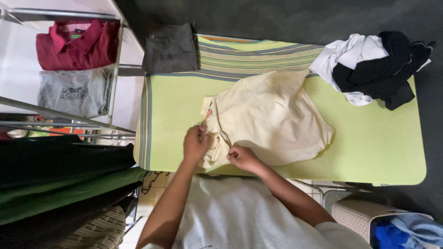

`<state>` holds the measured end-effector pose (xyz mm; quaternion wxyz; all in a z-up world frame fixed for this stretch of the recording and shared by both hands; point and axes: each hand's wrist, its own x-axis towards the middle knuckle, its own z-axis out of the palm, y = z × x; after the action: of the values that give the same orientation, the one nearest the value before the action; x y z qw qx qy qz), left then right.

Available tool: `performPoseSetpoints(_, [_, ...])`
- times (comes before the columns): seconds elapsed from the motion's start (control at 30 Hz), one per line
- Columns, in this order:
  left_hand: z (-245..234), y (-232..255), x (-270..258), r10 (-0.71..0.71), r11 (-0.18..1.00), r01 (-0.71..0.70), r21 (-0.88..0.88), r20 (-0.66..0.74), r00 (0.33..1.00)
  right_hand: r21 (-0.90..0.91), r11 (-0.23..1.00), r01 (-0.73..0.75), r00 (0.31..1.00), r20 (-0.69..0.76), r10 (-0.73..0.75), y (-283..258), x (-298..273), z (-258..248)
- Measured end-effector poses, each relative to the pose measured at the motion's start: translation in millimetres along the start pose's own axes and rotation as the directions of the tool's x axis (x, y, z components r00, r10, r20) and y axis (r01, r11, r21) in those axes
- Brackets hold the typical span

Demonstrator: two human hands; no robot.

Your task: The person hangs a patterned shirt on a hanger and places it on a clothing rack. They then pick up a cream-colored t-shirt, unfold it on a table, and fold it neatly by hand.

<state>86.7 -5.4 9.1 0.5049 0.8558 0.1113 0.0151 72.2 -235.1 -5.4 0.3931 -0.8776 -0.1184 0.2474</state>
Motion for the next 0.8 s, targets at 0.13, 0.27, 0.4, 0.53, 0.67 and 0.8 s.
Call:
performPoseSetpoints(0.13, [-2, -4, 17, -0.111, 0.964, 0.038, 0.265, 0.266, 0.957, -0.127, 0.988, -0.087, 0.975, -0.216, 0.058, -33, 2, -11])
performPoseSetpoints(0.27, [15, 13, -14, 0.401, 0.916, -0.399, -0.048, 0.154, 0.903, -0.34, 0.911, 0.233, 0.778, -0.497, -0.384, -80, 12, -33])
performPoseSetpoints(0.4, [17, 20, -32, 0.502, 0.865, -0.49, -0.112, 0.189, 0.844, -0.501, 0.839, 0.213, 0.879, -0.277, -0.389, -86, 38, -40])
performPoseSetpoints(0.53, [15, 14, -36, 0.331, 0.944, -0.303, -0.134, 0.35, 0.876, -0.466, 0.817, 0.339, 0.825, -0.271, -0.496, -44, 57, -34])
performPoseSetpoints(0.67, [21, -4, -36, 0.353, 0.936, -0.343, -0.081, 0.218, 0.91, 0.386, 0.9, 0.203, 0.727, -0.675, 0.125, 33, 85, -16])
performPoseSetpoints(0.8, [30, -23, -29, -0.145, 0.897, 0.317, -0.309, 0.472, 0.87, 0.947, 0.314, -0.063, 0.85, -0.114, 0.515, 101, 86, -16])
